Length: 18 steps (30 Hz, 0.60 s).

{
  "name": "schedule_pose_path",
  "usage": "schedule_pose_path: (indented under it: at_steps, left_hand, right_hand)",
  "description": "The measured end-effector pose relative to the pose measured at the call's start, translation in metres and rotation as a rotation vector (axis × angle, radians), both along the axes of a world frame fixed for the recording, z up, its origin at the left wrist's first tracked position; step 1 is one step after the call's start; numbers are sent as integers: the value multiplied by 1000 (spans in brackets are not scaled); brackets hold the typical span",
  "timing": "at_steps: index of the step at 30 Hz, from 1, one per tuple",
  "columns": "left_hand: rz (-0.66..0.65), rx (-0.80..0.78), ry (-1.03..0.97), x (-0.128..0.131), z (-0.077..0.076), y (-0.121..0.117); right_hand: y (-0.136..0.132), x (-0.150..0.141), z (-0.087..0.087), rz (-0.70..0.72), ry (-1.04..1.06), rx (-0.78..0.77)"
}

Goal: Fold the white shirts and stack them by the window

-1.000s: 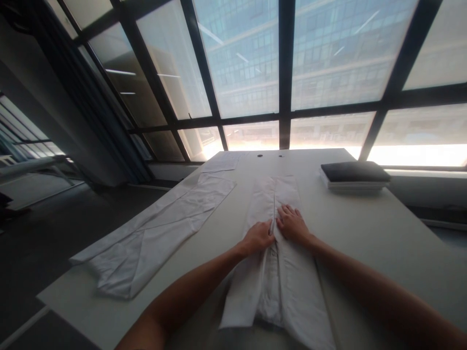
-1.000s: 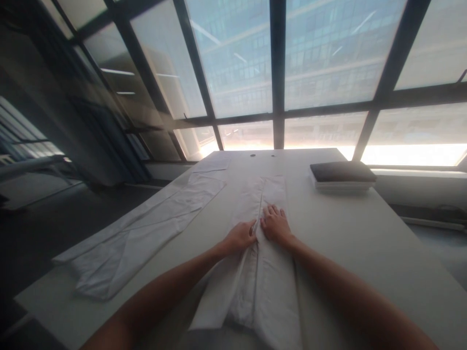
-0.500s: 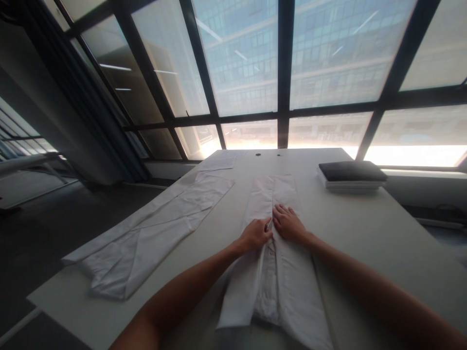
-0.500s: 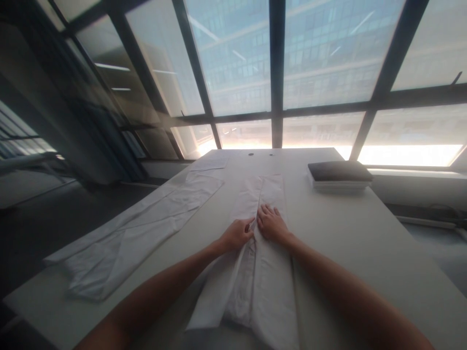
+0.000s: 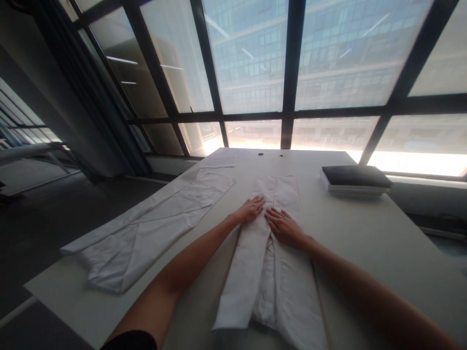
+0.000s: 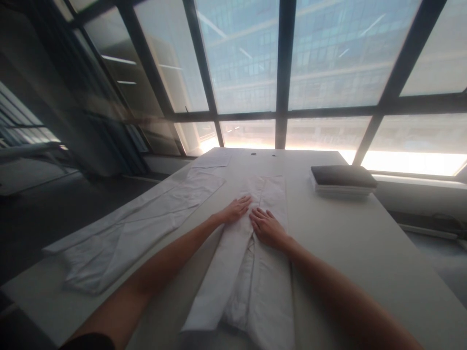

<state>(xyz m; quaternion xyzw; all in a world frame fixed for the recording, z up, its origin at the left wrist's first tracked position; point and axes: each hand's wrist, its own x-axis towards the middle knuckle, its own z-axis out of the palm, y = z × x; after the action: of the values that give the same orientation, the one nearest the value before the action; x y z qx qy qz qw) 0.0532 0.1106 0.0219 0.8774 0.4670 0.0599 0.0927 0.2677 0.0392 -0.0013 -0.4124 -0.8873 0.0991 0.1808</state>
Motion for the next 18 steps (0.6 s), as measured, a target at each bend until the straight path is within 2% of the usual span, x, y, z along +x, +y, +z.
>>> schedule_pose_path:
  at_steps: [2, 4, 10, 18]
  left_hand:
    - [-38, -68, 67, 0, -7, 23]
    - [-52, -67, 89, 4, -11, 43]
    - [-48, -26, 139, 28, -11, 93]
    - [38, -45, 124, 56, -13, 139]
  right_hand:
    - [0, 0, 1, -3, -7, -2]
    - [-1, 0, 2, -3, -12, -3]
    - [-5, -1, 8, -20, -21, -8]
    - [-5, -2, 9, -14, -43, -24]
